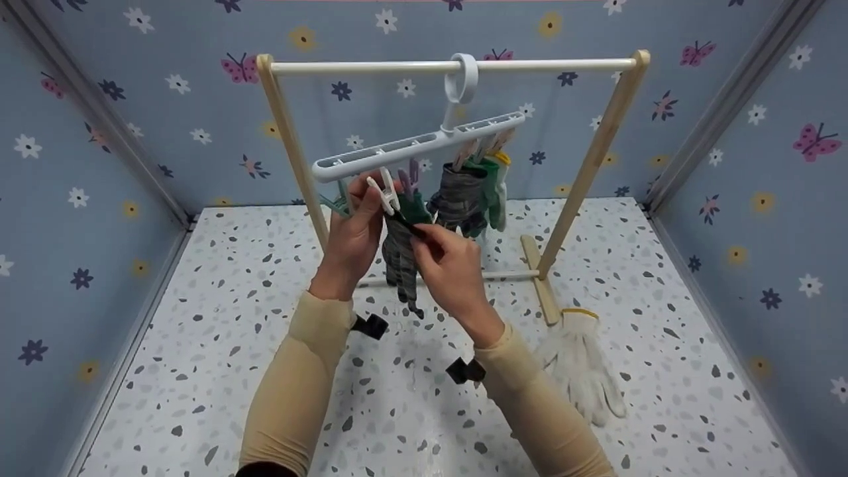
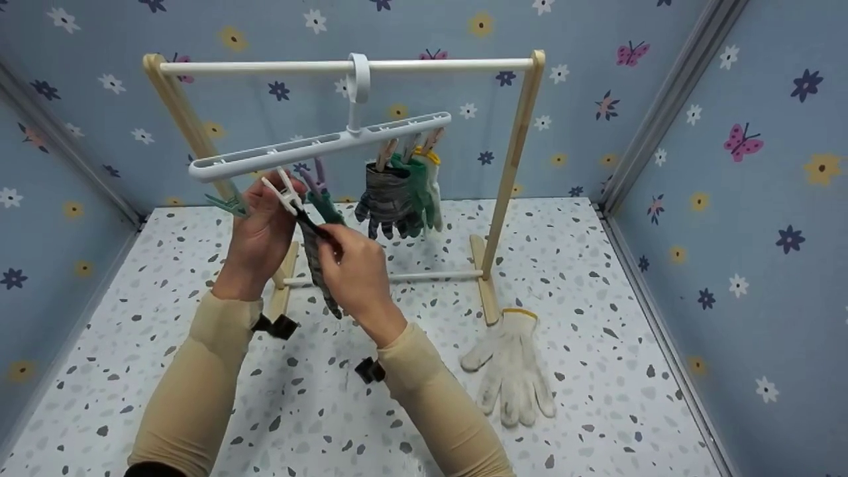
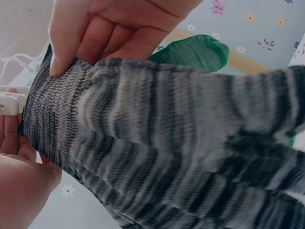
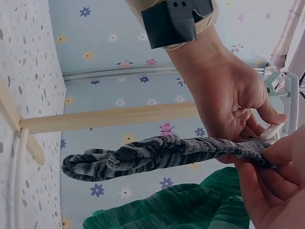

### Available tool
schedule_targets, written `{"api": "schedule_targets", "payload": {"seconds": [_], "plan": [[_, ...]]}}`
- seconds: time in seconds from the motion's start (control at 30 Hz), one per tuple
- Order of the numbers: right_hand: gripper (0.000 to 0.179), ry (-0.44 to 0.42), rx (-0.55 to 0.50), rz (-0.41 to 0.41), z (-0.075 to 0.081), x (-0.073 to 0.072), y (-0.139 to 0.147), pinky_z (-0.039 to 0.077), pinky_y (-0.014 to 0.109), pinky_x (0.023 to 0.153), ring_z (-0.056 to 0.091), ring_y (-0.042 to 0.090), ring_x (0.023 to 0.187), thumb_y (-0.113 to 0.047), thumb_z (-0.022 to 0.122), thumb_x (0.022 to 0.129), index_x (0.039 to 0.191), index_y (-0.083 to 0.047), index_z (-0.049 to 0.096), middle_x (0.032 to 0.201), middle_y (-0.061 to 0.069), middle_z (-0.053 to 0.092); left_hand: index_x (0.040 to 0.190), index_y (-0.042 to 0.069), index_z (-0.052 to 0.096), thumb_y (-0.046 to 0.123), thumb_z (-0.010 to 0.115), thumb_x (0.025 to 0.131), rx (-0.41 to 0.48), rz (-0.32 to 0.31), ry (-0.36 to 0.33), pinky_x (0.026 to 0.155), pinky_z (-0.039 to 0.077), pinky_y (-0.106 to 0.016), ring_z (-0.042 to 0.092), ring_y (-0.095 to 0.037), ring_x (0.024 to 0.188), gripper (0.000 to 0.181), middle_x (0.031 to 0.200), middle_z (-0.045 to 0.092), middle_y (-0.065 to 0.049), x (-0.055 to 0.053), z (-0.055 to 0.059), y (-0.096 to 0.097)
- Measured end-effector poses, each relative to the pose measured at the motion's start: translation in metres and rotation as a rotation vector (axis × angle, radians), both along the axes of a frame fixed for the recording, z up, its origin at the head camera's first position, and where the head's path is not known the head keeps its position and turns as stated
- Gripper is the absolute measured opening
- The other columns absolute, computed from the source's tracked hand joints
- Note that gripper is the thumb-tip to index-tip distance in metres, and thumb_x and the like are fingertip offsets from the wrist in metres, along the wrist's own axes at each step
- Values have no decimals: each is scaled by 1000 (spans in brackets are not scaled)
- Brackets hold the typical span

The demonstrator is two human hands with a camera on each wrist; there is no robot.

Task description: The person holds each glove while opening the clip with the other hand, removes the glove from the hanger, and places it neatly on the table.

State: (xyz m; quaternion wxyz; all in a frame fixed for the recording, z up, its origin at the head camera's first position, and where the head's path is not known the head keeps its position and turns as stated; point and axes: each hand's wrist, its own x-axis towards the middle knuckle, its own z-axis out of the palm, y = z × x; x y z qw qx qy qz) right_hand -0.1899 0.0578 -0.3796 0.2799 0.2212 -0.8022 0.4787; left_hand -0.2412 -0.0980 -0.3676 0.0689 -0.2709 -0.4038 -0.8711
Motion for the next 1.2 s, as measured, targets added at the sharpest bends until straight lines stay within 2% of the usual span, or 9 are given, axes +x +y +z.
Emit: {"api": "schedule_targets", "payload": {"seconds": [0.17,0.37,0.57,0.7,0.8,0.9,1.2], "plan": [[14,-22,31,29,-4,1,5,45,27,56,55,12,60,-2,64,93,103,0,74,77,6,67,116,6,63,29,71,91,6,-7,0,104,35,-36,56,-23,110,35,106,65,-9,2,-1,-2],[14,-14,37,54,-10,6,17,45,27,56,54,12,60,-2,64,94,103,-1,74,77,5,67,119,3,61,28,68,92,-7,-29,12,104,35,-41,57,-23,109,38,109,63,-10,3,-2,-4],[13,-33,48,83,-18,17,41,55,28,62,66,13,71,-2,65,94,104,-2,74,90,7,72,121,7,63,31,67,93,-44,-26,-17,104,38,-42,58,-22,113,37,115,62,-8,5,-4,-6],[15,-61,78,90,-27,25,57,57,30,65,69,15,79,-4,66,94,107,-3,74,94,8,73,120,11,65,31,68,92,-54,-33,-49,104,40,-43,58,-22,116,34,118,61,-7,6,-6,-7],[15,-85,106,91,-36,30,69,56,28,63,69,15,80,-5,66,95,108,-4,74,95,6,73,120,12,66,30,70,92,-50,-36,-61,100,42,-42,58,-22,116,34,118,61,-7,6,-7,-9],[15,-105,131,86,-46,34,83,55,27,60,68,13,79,-5,66,95,108,-7,74,95,4,73,122,12,65,29,70,92,-49,-43,-66,101,42,-42,58,-23,118,35,119,62,-6,6,-7,-10],[15,-281,102,114,-74,45,127,55,27,58,67,12,77,-2,66,95,105,-9,75,89,-2,72,123,10,65,29,71,91,-38,-29,-80,107,38,-46,58,-25,119,37,121,63,-9,7,-3,-13]]}}
